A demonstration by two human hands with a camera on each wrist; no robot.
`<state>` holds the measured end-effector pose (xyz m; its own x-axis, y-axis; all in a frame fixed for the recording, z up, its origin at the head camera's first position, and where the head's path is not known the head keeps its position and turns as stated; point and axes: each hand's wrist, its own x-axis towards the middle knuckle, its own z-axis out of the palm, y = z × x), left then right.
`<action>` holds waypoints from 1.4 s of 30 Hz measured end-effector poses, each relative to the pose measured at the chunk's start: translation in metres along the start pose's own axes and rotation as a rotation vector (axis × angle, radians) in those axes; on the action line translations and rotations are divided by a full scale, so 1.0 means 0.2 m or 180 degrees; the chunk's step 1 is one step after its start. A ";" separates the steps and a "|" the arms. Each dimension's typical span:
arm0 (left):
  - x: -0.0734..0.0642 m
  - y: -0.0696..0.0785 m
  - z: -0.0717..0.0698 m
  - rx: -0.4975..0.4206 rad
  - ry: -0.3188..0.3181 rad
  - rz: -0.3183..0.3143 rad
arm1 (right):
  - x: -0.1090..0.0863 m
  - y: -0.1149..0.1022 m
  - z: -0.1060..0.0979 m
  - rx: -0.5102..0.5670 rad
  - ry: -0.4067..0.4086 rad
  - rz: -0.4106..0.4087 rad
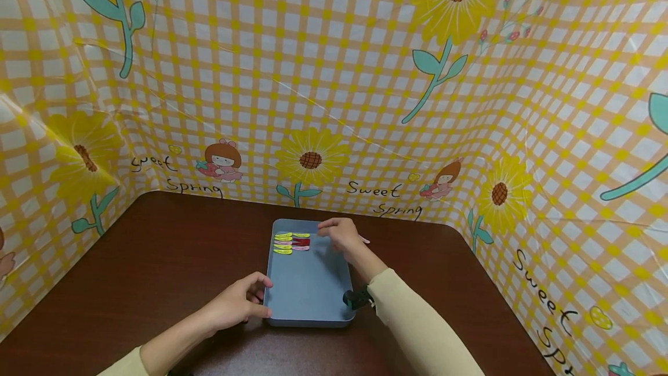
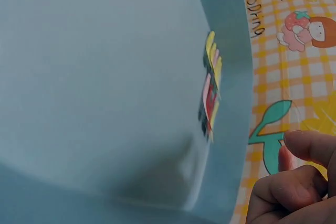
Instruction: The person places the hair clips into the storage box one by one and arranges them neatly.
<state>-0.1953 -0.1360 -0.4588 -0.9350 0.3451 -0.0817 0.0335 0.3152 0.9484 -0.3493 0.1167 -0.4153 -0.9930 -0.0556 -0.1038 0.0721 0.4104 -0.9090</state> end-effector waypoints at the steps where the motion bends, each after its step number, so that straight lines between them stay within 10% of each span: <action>1: 0.00 0.00 0.00 -0.0004 0.0000 -0.0005 | 0.00 0.00 -0.01 -0.0011 0.0019 0.0009; 42: 0.00 0.00 0.00 0.0021 0.0005 -0.0002 | 0.11 0.17 -0.41 0.0272 0.0423 0.0259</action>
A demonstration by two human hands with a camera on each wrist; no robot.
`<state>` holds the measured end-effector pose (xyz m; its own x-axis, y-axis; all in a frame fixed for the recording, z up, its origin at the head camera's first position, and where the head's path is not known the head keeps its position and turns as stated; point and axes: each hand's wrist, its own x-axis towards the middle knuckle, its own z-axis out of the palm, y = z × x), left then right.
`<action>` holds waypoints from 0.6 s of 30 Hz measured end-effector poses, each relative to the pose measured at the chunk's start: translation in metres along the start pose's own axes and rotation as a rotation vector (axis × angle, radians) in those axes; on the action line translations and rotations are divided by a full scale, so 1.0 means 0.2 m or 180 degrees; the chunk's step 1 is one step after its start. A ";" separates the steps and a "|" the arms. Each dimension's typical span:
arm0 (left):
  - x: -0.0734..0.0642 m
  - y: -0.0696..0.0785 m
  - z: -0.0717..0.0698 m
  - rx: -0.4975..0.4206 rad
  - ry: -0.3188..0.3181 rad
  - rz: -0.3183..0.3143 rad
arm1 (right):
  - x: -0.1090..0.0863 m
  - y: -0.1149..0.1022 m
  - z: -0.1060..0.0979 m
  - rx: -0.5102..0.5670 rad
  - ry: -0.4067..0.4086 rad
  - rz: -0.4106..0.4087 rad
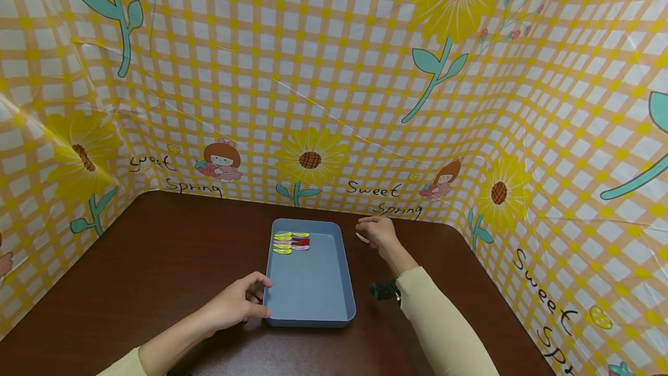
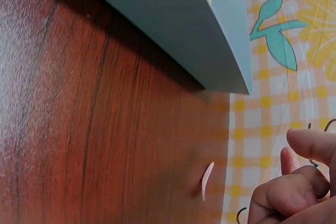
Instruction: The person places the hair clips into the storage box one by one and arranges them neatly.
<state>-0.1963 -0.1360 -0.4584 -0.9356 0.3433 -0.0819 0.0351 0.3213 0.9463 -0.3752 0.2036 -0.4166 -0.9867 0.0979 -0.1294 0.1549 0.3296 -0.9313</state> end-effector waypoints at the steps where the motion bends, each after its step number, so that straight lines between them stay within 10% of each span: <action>1: 0.00 0.00 0.00 -0.0001 -0.0001 -0.0001 | 0.01 0.01 -0.01 -0.0028 0.0022 0.0031; 18: 0.00 0.01 0.00 -0.0015 0.0001 -0.0017 | 0.05 0.11 -0.07 0.0078 0.0243 0.0250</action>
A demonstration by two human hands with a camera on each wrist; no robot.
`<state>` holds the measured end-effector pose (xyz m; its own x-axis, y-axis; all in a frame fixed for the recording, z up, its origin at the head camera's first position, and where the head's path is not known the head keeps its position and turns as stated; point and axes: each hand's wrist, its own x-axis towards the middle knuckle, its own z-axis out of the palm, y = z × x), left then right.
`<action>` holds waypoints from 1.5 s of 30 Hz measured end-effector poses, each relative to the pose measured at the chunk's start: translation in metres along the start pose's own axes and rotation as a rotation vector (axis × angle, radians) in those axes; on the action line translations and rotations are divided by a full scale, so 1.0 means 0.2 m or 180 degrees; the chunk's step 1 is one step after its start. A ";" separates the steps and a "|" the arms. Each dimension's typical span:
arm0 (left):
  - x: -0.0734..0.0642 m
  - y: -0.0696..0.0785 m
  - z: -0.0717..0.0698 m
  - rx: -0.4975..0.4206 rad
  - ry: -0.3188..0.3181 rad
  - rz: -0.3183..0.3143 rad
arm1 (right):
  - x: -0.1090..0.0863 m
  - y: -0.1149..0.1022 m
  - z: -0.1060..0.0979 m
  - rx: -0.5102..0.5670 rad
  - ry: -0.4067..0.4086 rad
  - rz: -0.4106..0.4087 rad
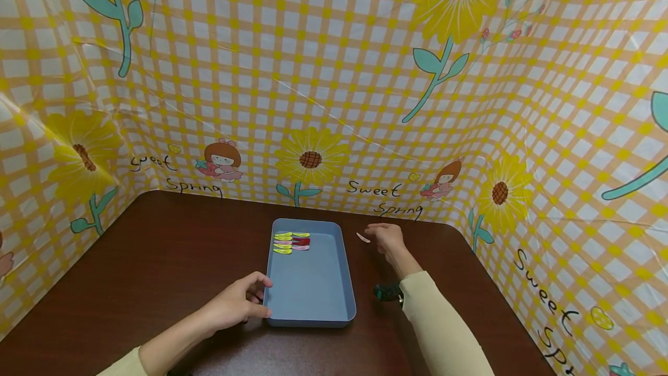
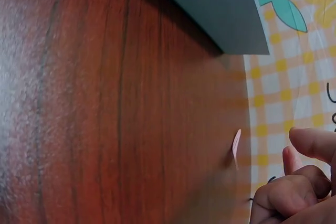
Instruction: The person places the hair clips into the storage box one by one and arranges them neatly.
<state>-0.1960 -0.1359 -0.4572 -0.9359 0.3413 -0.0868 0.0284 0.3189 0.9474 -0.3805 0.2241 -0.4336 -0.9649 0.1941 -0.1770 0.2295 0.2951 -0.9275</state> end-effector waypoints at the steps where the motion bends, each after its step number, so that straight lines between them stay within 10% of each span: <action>1: 0.00 0.00 0.00 0.0001 0.0000 0.0001 | 0.00 0.00 0.00 0.0021 0.0002 0.0006; 19: 0.01 -0.01 0.00 0.0020 0.0011 -0.0009 | 0.05 0.16 0.00 0.0213 0.0055 0.0136; 45: 0.00 0.01 0.00 0.0062 0.0034 -0.0066 | 0.09 0.21 0.04 -0.0494 0.0344 -0.0008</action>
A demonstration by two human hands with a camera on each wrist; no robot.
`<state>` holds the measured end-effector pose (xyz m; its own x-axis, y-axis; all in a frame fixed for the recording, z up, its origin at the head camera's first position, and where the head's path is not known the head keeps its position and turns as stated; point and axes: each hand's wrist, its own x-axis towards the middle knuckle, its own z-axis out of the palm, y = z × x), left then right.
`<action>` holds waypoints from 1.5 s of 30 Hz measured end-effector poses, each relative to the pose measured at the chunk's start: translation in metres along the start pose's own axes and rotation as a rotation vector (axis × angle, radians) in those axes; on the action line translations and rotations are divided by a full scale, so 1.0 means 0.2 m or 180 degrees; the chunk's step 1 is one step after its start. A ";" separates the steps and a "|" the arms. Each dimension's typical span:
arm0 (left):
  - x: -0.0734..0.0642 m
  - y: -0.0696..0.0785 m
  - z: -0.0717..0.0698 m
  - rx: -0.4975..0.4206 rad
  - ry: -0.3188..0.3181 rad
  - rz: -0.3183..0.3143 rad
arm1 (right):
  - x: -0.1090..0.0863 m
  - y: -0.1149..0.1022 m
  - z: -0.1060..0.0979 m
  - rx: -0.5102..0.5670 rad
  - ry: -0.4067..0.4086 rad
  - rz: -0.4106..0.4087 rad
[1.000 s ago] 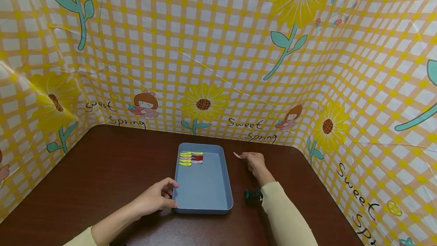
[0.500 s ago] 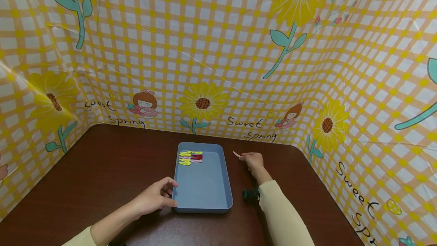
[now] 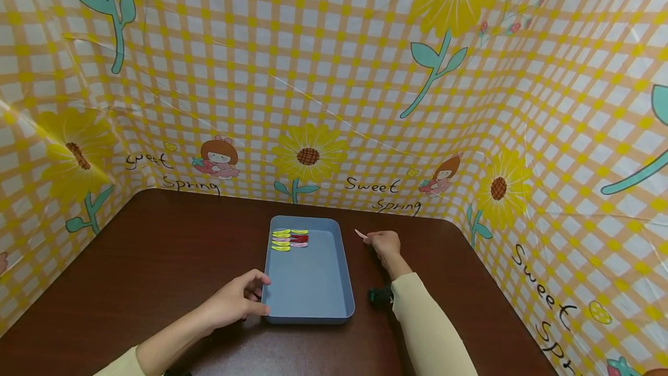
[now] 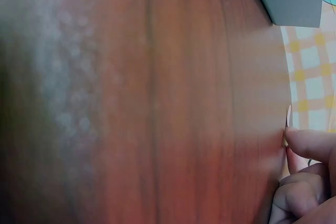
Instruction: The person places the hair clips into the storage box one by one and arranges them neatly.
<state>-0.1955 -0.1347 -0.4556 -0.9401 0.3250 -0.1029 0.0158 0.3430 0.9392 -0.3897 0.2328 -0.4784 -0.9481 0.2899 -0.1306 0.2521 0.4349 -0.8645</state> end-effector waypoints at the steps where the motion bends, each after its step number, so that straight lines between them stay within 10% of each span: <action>1: 0.00 0.00 0.00 0.0000 0.0002 -0.0003 | 0.00 0.00 0.00 -0.0012 0.0005 -0.0002; 45: -0.01 0.01 0.01 0.0001 0.0013 0.0067 | -0.09 -0.17 -0.01 -0.0090 -0.0325 -0.0256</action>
<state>-0.1928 -0.1338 -0.4539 -0.9409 0.3287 -0.0816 0.0358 0.3362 0.9411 -0.3818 0.2149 -0.4454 -0.9799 0.1653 -0.1113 0.1783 0.4776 -0.8603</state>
